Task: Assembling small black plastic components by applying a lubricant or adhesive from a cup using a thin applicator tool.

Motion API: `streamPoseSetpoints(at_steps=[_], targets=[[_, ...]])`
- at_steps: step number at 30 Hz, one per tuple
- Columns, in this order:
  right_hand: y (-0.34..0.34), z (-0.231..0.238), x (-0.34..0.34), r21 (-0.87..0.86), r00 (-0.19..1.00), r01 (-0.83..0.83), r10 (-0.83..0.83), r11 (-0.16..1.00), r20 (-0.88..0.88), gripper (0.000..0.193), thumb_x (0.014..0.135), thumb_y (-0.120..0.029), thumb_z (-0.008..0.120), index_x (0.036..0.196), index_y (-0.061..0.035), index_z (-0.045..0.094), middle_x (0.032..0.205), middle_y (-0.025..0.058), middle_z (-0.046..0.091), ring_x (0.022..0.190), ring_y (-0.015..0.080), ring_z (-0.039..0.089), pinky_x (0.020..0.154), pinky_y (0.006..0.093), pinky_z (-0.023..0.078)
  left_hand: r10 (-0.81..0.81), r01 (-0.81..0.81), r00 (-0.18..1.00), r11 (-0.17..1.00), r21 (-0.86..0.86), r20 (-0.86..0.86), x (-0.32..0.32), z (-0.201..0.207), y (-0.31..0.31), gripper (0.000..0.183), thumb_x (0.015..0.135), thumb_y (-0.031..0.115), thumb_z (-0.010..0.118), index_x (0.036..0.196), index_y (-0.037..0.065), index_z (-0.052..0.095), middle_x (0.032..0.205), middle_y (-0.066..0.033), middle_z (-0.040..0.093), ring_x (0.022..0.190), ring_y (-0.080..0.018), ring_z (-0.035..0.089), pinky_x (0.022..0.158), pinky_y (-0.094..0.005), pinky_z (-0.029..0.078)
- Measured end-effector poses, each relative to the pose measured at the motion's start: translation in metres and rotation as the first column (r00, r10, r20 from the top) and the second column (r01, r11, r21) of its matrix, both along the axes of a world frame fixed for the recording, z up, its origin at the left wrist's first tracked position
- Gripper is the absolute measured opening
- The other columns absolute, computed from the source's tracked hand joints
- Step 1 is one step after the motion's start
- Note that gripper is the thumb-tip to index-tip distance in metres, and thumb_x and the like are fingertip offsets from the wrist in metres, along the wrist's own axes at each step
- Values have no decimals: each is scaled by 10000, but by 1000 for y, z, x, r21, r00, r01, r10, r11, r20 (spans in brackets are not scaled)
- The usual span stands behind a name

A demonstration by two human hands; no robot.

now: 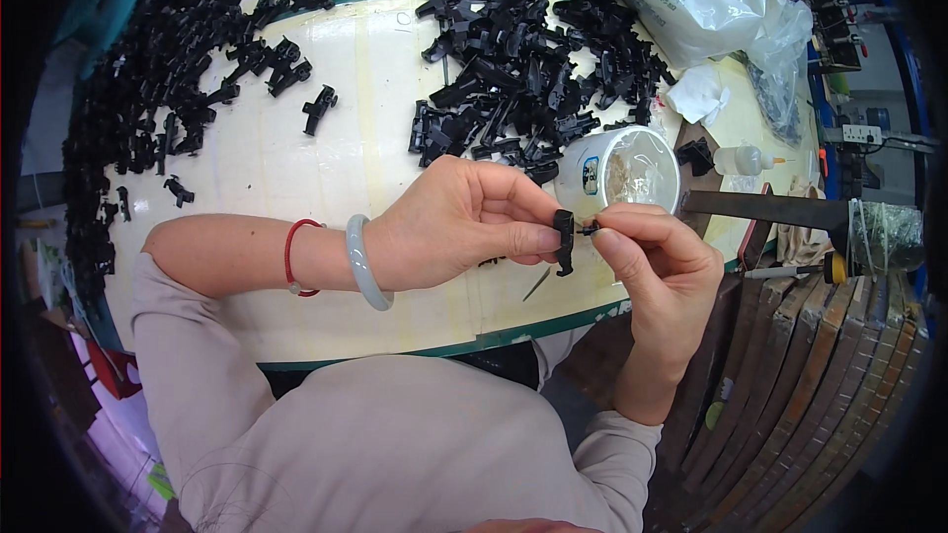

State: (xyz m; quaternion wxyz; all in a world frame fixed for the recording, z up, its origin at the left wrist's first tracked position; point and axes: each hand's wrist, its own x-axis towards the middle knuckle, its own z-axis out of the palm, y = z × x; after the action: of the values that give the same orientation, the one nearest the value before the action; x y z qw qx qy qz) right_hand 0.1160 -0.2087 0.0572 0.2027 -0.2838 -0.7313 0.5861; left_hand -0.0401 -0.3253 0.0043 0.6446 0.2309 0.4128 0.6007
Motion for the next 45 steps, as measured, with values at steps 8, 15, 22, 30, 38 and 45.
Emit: streamPoseSetpoints(at_steps=[8, 15, 22, 30, 38, 45], targets=[[-6, -4, -2, 52, 1000, -21, 22, 998, -18, 104, 757, 58, 684, 858, 48, 662, 853, 95, 653, 725, 101, 580, 594, 202, 450, 20, -20, 1000, 999, 45, 1, 1, -4, -3, 166, 838, -1, 625, 999, -38, 611, 930, -111, 663, 855, -137, 648, 758, -247, 542], [-13, -16, -4, 144, 997, 11, -1, 989, -74, 109, 741, 64, 698, 838, 38, 658, 825, 84, 639, 653, 78, 553, 528, 187, 422, 111, -100, 978, 993, 69, -174, 4, 1, -7, 150, 836, -20, 621, 984, -47, 617, 922, -106, 666, 828, -120, 643, 741, -230, 539], [-26, -19, -11, 342, 992, 125, -106, 931, -75, 262, 700, 53, 734, 949, 11, 663, 818, 99, 629, 596, 106, 546, 499, 206, 425, 161, -118, 933, 982, 147, -322, -11, 8, -12, 165, 835, -44, 604, 998, -62, 621, 907, -124, 666, 825, -147, 650, 727, -232, 541], [-37, -66, 29, 512, 969, 29, -149, 858, 195, 224, 731, -19, 727, 946, -15, 663, 874, 101, 594, 594, 165, 575, 507, 257, 461, 196, -450, 622, 882, -141, -758, -98, -6, -70, 207, 858, 51, 605, 1019, -79, 621, 845, -104, 661, 751, -121, 642, 690, -221, 540], [-37, -75, 34, 601, 978, 77, -177, 796, 108, 147, 773, 76, 636, 910, 26, 649, 920, 140, 616, 792, 217, 620, 659, 280, 509, 92, -548, 68, 836, 39, -993, -96, 3, -78, 213, 822, 52, 647, 1024, -14, 633, 843, -66, 640, 670, -115, 635, 582, -193, 503], [-34, -76, 51, 208, 968, 226, -196, 952, -156, 172, 801, 99, 596, 967, 62, 625, 942, 149, 614, 669, 177, 630, 655, 270, 537, 228, -87, -152, 966, 243, -962, -78, 0, -36, 305, 776, 109, 702, 1061, 48, 615, 915, -75, 588, 737, -148, 582, 592, -243, 489]])
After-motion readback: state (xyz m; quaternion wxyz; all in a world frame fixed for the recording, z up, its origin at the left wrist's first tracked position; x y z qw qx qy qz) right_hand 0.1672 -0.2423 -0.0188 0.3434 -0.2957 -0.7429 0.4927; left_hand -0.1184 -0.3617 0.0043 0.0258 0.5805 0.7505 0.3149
